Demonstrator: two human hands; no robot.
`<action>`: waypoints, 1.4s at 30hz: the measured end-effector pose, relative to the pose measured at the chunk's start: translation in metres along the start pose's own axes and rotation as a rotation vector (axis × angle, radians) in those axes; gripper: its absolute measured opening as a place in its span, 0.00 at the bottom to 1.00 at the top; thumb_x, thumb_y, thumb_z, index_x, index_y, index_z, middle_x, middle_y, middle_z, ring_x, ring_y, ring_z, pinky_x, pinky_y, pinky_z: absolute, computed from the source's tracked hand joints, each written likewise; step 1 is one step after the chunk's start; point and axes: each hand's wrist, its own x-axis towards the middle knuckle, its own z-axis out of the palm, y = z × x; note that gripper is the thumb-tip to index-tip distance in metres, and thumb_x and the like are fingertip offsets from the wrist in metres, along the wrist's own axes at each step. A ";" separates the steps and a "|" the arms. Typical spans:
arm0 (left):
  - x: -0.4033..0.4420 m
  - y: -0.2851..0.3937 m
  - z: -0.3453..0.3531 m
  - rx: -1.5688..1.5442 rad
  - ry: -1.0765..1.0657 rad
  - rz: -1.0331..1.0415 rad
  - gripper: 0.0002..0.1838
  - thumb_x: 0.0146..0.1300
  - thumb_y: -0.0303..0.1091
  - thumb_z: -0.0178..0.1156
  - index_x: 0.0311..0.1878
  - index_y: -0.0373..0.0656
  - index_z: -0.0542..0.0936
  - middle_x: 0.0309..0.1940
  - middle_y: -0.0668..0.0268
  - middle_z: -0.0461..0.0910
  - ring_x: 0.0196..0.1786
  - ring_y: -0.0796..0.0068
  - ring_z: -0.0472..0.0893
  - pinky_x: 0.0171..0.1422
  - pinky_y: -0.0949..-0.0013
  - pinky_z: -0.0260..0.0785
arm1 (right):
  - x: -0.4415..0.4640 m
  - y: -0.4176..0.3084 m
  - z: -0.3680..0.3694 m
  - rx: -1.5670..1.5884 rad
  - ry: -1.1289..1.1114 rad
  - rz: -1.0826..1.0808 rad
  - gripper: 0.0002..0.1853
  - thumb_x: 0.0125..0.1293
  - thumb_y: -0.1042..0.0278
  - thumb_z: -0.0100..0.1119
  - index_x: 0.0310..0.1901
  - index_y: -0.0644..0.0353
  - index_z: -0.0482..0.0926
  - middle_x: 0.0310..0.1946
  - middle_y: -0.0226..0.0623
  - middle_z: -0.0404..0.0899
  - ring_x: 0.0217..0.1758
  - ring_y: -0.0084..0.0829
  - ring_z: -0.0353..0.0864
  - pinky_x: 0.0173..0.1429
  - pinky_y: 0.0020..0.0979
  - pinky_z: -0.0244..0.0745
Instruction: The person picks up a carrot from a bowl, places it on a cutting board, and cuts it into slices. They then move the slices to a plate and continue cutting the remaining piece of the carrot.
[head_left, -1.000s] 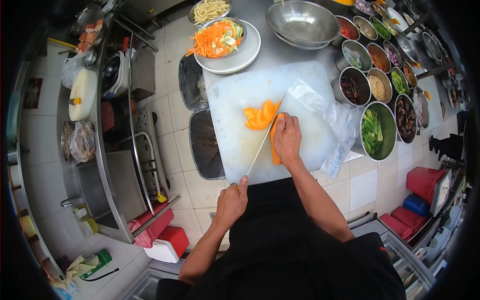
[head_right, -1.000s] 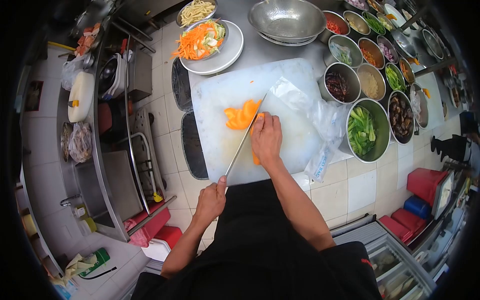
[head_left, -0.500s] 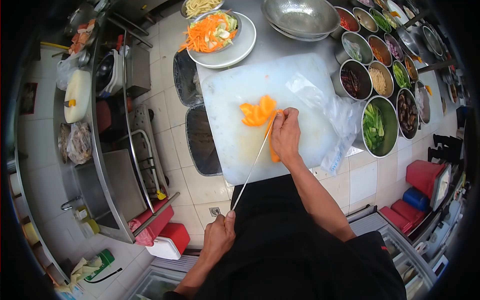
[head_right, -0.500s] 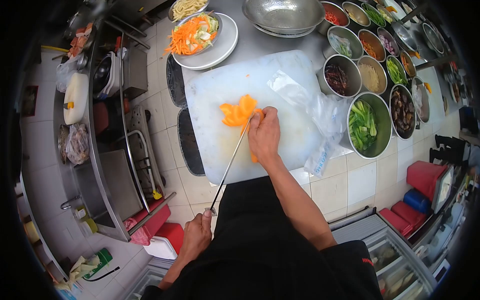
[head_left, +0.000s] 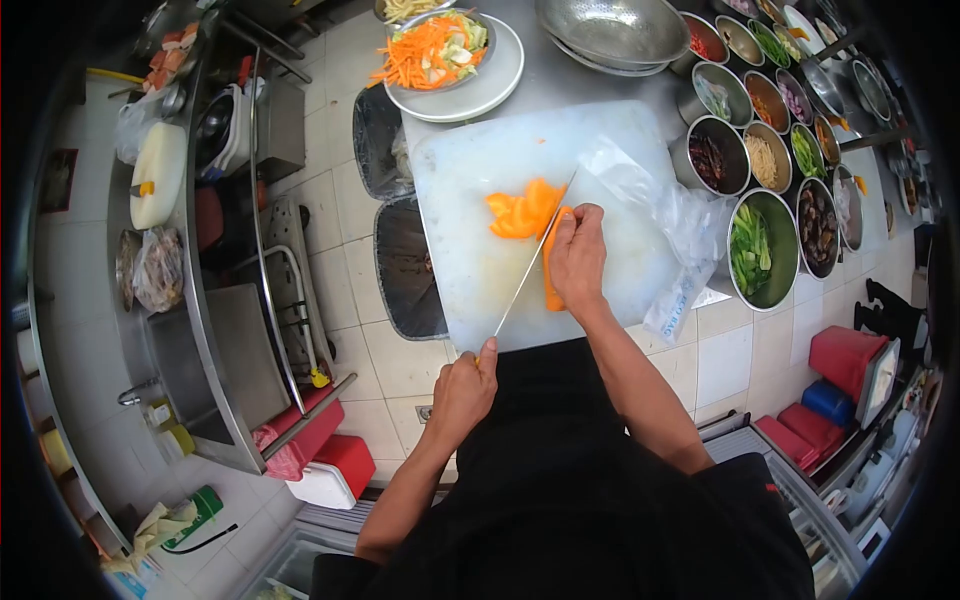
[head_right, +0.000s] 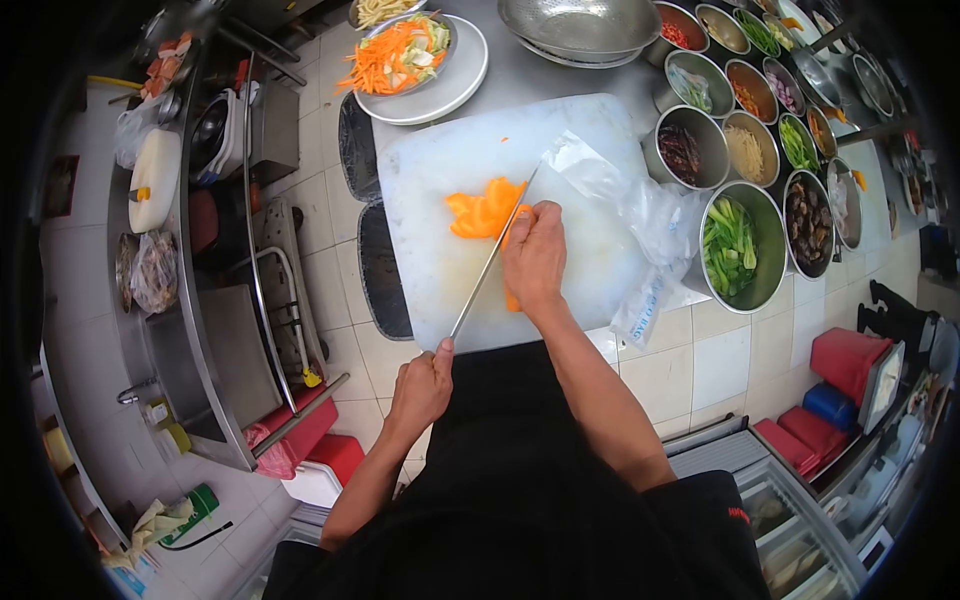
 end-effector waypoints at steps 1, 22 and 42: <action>0.000 0.001 0.001 0.023 0.001 -0.009 0.37 0.75 0.57 0.40 0.30 0.27 0.77 0.28 0.31 0.77 0.38 0.28 0.77 0.46 0.41 0.69 | -0.001 0.001 0.000 0.004 -0.008 -0.010 0.11 0.72 0.66 0.46 0.44 0.68 0.66 0.36 0.57 0.74 0.41 0.56 0.75 0.48 0.48 0.69; -0.060 -0.009 -0.030 0.019 -0.020 -0.033 0.34 0.74 0.57 0.42 0.31 0.29 0.76 0.25 0.33 0.77 0.35 0.28 0.78 0.42 0.40 0.68 | 0.001 0.008 0.003 -0.042 0.026 -0.095 0.11 0.73 0.66 0.45 0.44 0.67 0.65 0.35 0.57 0.73 0.39 0.56 0.73 0.46 0.49 0.68; -0.027 0.004 -0.022 -0.022 0.005 0.037 0.34 0.75 0.55 0.43 0.30 0.27 0.77 0.25 0.32 0.76 0.34 0.28 0.77 0.42 0.39 0.68 | -0.001 0.004 0.000 -0.006 0.008 -0.048 0.11 0.74 0.65 0.42 0.44 0.68 0.65 0.35 0.56 0.74 0.39 0.54 0.74 0.47 0.48 0.69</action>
